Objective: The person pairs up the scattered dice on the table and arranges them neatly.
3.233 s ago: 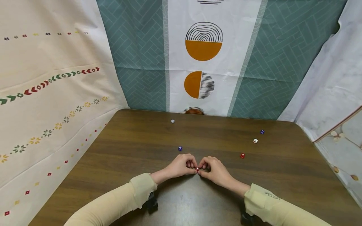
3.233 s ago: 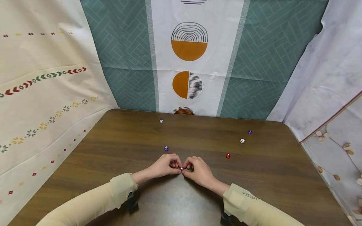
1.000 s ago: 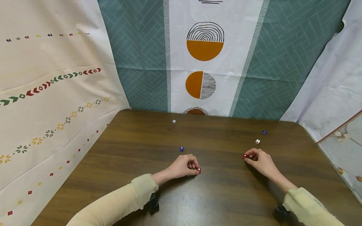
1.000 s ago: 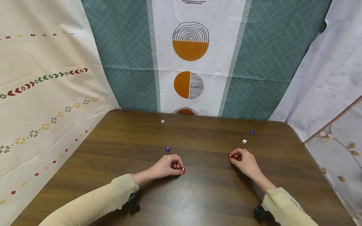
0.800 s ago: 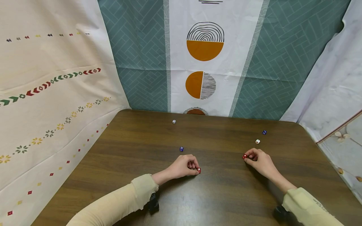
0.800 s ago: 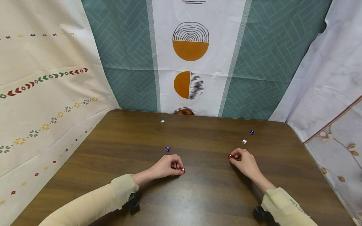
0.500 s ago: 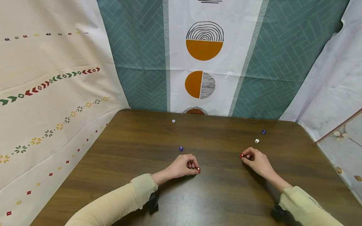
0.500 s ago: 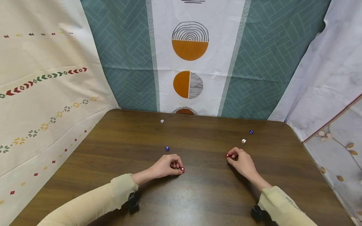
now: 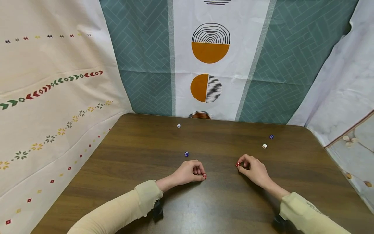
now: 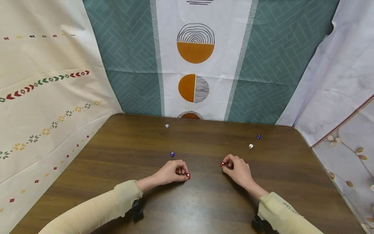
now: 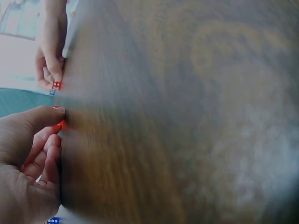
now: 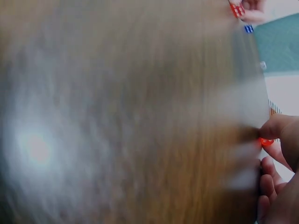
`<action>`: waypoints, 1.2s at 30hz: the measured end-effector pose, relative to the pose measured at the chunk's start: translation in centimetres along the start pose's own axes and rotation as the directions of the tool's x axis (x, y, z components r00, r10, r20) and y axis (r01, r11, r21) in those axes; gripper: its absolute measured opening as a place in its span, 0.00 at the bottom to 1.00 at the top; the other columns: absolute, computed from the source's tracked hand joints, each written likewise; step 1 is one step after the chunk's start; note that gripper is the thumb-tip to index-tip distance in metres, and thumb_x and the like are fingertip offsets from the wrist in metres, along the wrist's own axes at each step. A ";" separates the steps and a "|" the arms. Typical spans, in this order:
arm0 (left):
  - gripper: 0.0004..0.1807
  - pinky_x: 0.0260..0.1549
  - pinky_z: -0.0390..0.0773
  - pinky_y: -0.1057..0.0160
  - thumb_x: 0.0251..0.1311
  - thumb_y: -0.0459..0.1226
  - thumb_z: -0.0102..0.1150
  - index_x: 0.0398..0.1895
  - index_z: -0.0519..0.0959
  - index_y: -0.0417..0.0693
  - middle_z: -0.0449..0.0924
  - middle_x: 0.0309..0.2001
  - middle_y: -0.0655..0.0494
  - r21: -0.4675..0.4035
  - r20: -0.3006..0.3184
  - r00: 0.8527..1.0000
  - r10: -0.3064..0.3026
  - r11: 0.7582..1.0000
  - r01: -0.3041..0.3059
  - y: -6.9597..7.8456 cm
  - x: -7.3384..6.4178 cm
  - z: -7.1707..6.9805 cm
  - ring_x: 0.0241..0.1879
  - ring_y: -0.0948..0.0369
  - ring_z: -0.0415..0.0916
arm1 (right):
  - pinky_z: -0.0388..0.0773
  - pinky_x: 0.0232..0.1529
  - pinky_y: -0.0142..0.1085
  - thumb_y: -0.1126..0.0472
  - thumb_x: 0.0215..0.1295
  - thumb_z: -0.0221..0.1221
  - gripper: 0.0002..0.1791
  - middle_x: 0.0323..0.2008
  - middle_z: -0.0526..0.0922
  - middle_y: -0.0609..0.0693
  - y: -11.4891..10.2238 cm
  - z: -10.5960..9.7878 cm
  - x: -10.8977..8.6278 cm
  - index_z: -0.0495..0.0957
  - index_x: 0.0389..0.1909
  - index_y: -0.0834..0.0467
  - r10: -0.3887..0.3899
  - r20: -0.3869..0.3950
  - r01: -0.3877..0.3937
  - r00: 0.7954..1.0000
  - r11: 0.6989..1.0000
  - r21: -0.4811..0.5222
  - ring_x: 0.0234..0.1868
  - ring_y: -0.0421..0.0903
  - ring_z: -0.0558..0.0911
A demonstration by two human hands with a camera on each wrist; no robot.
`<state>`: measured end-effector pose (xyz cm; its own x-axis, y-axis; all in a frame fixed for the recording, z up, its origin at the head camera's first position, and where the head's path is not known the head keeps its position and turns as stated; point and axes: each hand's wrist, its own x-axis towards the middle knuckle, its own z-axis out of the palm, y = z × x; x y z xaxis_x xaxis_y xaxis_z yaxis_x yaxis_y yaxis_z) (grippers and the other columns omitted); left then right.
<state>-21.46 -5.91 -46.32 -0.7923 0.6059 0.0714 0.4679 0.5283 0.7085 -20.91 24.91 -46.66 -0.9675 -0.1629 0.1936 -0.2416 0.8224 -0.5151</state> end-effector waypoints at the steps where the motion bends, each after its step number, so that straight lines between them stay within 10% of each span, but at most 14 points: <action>1: 0.06 0.34 0.72 0.74 0.55 0.36 0.71 0.33 0.82 0.51 0.78 0.32 0.60 0.001 0.001 1.000 -0.001 1.000 0.001 0.0 0.0 0.0 0.29 0.71 0.68 | 0.60 0.34 0.37 0.60 0.57 0.68 0.08 0.28 0.74 0.45 -0.2 0.2 0.0 0.79 0.35 0.48 -0.005 0.002 0.005 1.000 1.000 -0.002 0.32 0.41 0.70; 36: 0.06 0.31 0.71 0.74 0.55 0.37 0.72 0.32 0.82 0.52 0.78 0.30 0.60 0.032 -0.021 1.000 0.010 0.999 -0.009 0.0 0.3 0.2 0.27 0.73 0.68 | 0.54 0.37 0.38 0.53 0.54 0.72 0.10 0.27 0.73 0.38 -7.2 4.5 -1.9 0.80 0.32 0.39 -0.066 0.069 0.057 0.995 0.991 0.123 0.30 0.37 0.66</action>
<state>-21.60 -5.63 -46.41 -0.7956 0.5985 0.0933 0.4875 0.5413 0.6851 -17.71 16.84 -47.09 -0.9523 -0.2542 0.1687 -0.3037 0.7383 -0.6023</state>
